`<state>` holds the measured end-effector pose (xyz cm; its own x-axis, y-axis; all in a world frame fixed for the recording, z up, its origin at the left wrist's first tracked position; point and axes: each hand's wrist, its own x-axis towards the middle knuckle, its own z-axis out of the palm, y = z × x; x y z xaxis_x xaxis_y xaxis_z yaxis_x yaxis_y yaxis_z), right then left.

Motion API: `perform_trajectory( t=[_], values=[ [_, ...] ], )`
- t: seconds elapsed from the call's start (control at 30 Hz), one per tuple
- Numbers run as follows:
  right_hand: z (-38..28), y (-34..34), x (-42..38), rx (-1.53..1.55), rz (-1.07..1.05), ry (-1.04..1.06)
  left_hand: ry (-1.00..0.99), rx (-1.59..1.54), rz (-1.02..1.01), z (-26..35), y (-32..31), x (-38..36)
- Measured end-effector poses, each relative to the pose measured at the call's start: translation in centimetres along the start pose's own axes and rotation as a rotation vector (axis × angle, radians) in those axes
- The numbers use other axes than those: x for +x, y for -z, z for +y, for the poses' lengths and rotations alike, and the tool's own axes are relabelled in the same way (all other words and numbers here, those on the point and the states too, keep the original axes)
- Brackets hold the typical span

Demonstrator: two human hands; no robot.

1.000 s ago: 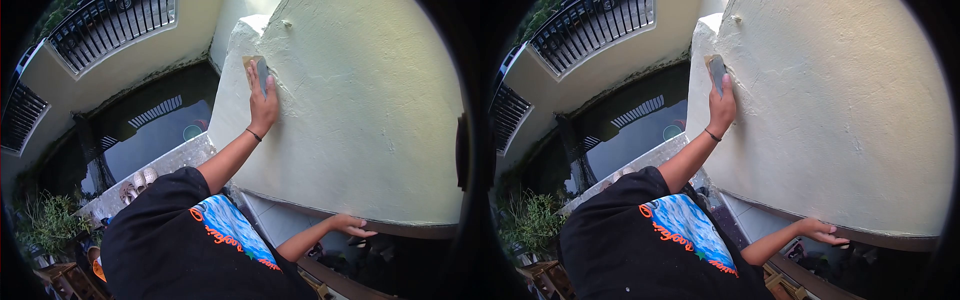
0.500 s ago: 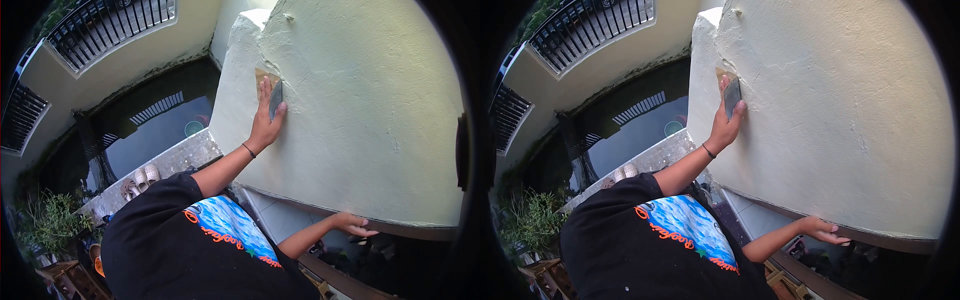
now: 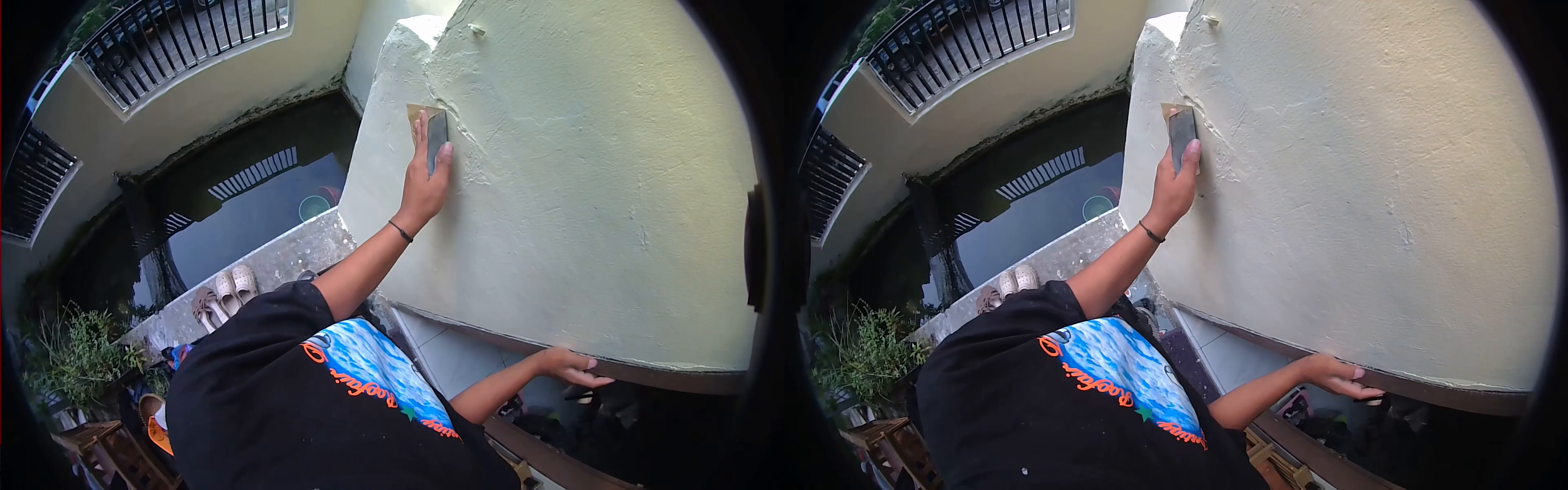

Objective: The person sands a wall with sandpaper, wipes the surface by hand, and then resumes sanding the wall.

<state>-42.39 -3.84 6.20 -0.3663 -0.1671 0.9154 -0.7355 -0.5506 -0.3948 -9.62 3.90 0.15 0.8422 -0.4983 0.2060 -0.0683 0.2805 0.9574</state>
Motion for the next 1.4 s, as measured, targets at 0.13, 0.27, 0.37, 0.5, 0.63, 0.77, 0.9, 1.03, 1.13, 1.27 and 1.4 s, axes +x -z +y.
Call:
perform_trajectory(
  t=[0.13, 0.27, 0.37, 0.5, 0.63, 0.77, 0.9, 1.03, 1.13, 1.27, 1.4],
  values=[
    [-0.1, 0.0, 0.1, 0.063, -0.009, -0.014, 0.034, -0.006, -0.026, -0.2, 0.1, -0.6],
    [0.2, -0.1, 0.2, 0.045, 0.008, 0.022, 0.011, -0.053, 0.125, 1.7, 1.2, 0.8],
    [-0.4, 0.4, 0.2, 0.039, -0.008, 0.013, 0.05, -0.024, 0.332, -1.0, 2.4, 7.2],
    [0.7, -0.1, 0.0, 0.067, -0.014, -0.019, -0.225, 0.057, 0.25, 3.1, -0.5, 2.9],
    [0.1, 0.0, 0.1, -0.003, -0.014, 0.021, -0.308, 0.099, 0.187, 1.7, -0.5, 0.5],
    [0.3, 0.1, 0.0, 0.048, -0.037, -0.012, 0.376, -0.166, 0.062, 0.6, 2.1, 3.6],
    [1.2, 0.0, -0.1, -0.002, -0.029, -0.004, -0.093, 0.119, 0.278, -0.7, -0.7, 1.0],
    [1.3, 0.2, 0.0, 0.035, -0.052, 0.001, -0.034, 0.057, 0.166, -0.8, 2.0, 2.1],
    [0.7, 0.1, 0.0, 0.035, -0.058, -0.002, 0.338, -0.002, 0.124, -0.3, 3.6, 5.2],
    [0.6, 0.1, 0.0, -0.009, -0.039, -0.035, -0.077, 0.12, 0.264, -0.3, -0.2, 2.1],
    [1.0, 0.2, 0.0, -0.022, -0.027, -0.004, -0.383, 0.423, 0.059, -2.6, 0.8, -1.6]
  ],
)
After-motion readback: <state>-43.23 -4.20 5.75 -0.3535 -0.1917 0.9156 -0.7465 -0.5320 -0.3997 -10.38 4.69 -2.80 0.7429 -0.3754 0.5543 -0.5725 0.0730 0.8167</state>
